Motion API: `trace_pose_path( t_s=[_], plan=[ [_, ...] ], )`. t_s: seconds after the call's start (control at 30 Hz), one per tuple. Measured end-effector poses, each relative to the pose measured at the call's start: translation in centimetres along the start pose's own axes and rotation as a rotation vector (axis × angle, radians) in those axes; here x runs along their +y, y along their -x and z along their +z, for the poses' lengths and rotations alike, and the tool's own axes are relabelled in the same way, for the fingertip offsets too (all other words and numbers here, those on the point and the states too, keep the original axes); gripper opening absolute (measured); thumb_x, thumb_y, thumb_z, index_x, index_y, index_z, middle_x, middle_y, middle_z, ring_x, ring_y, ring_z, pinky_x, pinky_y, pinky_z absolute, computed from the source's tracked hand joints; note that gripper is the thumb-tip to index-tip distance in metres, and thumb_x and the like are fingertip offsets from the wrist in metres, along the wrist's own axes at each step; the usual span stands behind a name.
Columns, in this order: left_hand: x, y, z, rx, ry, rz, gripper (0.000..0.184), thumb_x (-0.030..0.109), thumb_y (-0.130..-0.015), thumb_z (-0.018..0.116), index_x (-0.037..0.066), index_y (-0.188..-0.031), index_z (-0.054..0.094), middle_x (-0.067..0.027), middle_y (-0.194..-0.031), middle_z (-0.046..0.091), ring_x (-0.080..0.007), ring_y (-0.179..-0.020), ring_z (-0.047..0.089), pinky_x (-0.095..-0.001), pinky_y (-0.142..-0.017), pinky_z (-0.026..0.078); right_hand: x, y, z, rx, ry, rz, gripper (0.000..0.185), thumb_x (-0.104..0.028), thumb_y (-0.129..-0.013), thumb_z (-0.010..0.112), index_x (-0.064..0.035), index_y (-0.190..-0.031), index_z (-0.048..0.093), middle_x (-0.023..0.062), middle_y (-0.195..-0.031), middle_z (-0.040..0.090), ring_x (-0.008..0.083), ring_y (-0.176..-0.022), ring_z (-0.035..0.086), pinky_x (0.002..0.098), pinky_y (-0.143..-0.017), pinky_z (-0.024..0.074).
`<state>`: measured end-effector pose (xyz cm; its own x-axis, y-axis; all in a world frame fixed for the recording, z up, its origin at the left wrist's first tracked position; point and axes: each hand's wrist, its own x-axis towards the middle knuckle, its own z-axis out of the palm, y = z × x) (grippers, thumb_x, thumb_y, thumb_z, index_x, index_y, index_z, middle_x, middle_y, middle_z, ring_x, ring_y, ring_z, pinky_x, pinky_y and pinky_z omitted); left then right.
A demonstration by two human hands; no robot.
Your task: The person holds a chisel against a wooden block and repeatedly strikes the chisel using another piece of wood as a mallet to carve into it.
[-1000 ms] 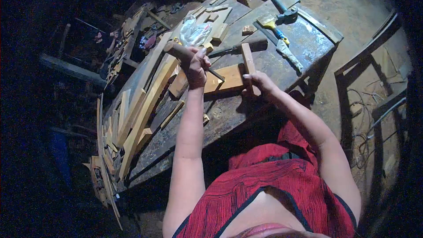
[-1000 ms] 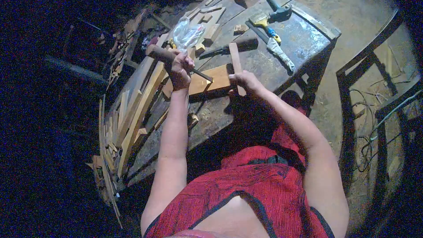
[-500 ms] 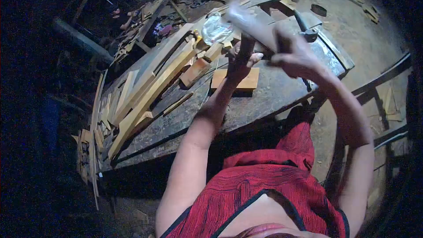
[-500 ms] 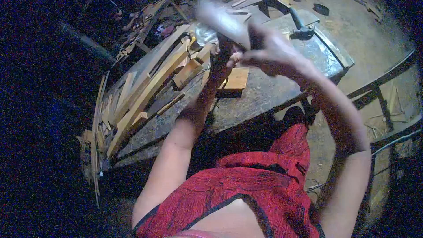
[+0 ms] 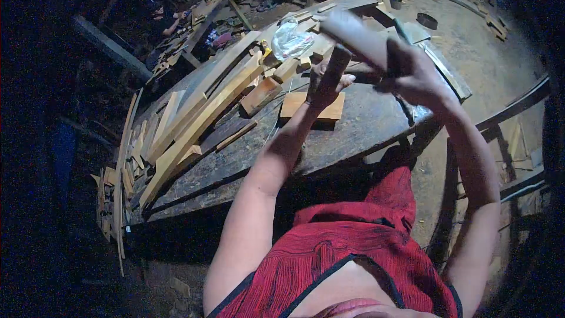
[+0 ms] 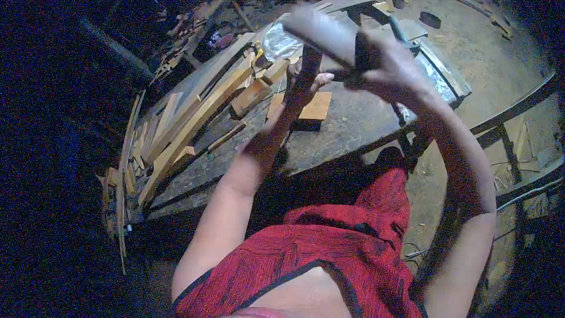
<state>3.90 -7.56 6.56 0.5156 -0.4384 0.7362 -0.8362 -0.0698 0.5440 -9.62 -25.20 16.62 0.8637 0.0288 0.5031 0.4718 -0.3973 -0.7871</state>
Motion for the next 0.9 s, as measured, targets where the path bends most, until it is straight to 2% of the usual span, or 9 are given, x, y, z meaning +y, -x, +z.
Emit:
trace_pose_path(
  t_s=[0.07, 0.17, 0.23, 0.3, 0.4, 0.47, 0.63, 0.77, 0.9],
  plan=[
    [-0.4, 0.3, -0.2, 0.026, -0.072, 0.04, 0.028, 0.018, -0.067, 0.075, 0.005, -0.068, 0.051, 0.002, -0.057, 0.048, -0.0083, -0.052, 0.046, -0.0245, -0.047, 0.037, -3.2, -0.3, -0.4, 0.198, -0.471, -0.2, 0.043, -0.01, -0.06, 0.07, 0.0002, -0.098, 0.052, 0.0092, -0.087, 0.057, 0.0152, -0.082, 0.056, 0.0264, -0.067, 0.0453],
    [0.6, 0.3, -0.7, -0.032, -0.109, -0.019, 0.033, 0.02, -0.066, 0.076, 0.006, -0.082, 0.052, -0.0046, -0.062, 0.051, -0.017, -0.056, 0.05, -0.0303, -0.051, 0.04, -4.2, 0.1, -2.1, 0.432, -0.303, -0.229, 0.035, -0.014, -0.067, 0.067, 0.0, -0.096, 0.052, 0.0049, -0.082, 0.055, 0.0117, -0.074, 0.056, 0.0253, -0.061, 0.048],
    [0.8, 0.2, -0.9, -0.087, -0.14, -0.063, 0.044, 0.022, -0.064, 0.076, 0.007, -0.098, 0.053, -0.0112, -0.066, 0.053, -0.0255, -0.06, 0.054, -0.0351, -0.055, 0.044, -1.1, 1.1, -0.4, 0.41, -0.487, -0.158, 0.037, -0.017, -0.069, 0.069, -0.0005, -0.096, 0.051, 0.0053, -0.079, 0.056, 0.0098, -0.061, 0.056, 0.0236, -0.05, 0.0456],
    [0.5, 0.4, -0.6, -0.065, -0.194, 0.054, 0.046, 0.018, -0.064, 0.076, 0.008, -0.103, 0.053, -0.0118, -0.071, 0.055, -0.0257, -0.062, 0.056, -0.0348, -0.056, 0.045, -0.6, 1.6, 0.3, 0.025, 0.369, -0.021, 0.046, -0.016, -0.063, 0.074, -0.0011, -0.099, 0.049, 0.0121, -0.079, 0.058, 0.0202, -0.077, 0.059, 0.0353, -0.065, 0.0477],
    [0.6, -0.1, -0.1, -0.066, -0.015, 0.191, 0.048, 0.015, -0.065, 0.075, 0.009, -0.108, 0.053, -0.0121, -0.078, 0.058, -0.0263, -0.066, 0.057, -0.0347, -0.058, 0.046, -1.9, 0.7, -1.0, -0.148, 0.386, 0.246, 0.049, -0.015, -0.058, 0.075, 0.0002, -0.098, 0.05, 0.0139, -0.088, 0.058, 0.0219, -0.086, 0.058, 0.0364, -0.076, 0.0449],
    [1.4, 0.3, -0.5, -0.094, -0.213, 0.054, 0.048, 0.014, -0.066, 0.074, 0.01, -0.11, 0.054, -0.0119, -0.083, 0.059, -0.026, -0.069, 0.058, -0.0349, -0.06, 0.046, -3.0, 0.8, -0.8, 0.132, -0.463, -0.053, 0.045, -0.01, -0.061, 0.07, -0.0004, -0.1, 0.05, 0.0108, -0.09, 0.057, 0.0198, -0.086, 0.058, 0.0294, -0.079, 0.0464],
    [0.6, 0.6, -0.4, -0.114, -0.073, -0.054, 0.047, 0.014, -0.066, 0.075, 0.01, -0.108, 0.055, -0.0101, -0.08, 0.059, -0.0239, -0.071, 0.058, -0.0333, -0.064, 0.046, 0.3, 2.4, -0.4, 0.183, -0.265, 0.028, 0.047, -0.009, -0.063, 0.068, -0.0023, -0.104, 0.046, 0.0109, -0.093, 0.055, 0.0186, -0.08, 0.057, 0.03, -0.068, 0.046],
    [0.8, 0.6, -0.1, -0.134, 0.067, -0.18, 0.046, 0.011, -0.065, 0.075, 0.01, -0.107, 0.055, -0.0095, -0.08, 0.059, -0.0225, -0.07, 0.057, -0.0322, -0.064, 0.046, 0.7, 1.9, -0.4, -0.228, 0.228, 0.376, 0.047, -0.014, -0.062, 0.072, -0.0033, -0.1, 0.046, 0.0143, -0.091, 0.055, 0.0205, -0.079, 0.056, 0.0335, -0.067, 0.0459],
    [1.4, 0.4, -0.1, -0.135, -0.046, -0.046, 0.05, 0.01, -0.064, 0.075, 0.012, -0.11, 0.054, -0.01, -0.079, 0.058, -0.0227, -0.069, 0.056, -0.032, -0.062, 0.046, -1.7, 1.3, -2.6, 0.167, -0.367, -0.189, 0.048, -0.007, -0.057, 0.067, 0.0026, -0.1, 0.046, 0.0052, -0.085, 0.053, 0.012, -0.073, 0.054, 0.0251, -0.058, 0.0474]
  ],
)
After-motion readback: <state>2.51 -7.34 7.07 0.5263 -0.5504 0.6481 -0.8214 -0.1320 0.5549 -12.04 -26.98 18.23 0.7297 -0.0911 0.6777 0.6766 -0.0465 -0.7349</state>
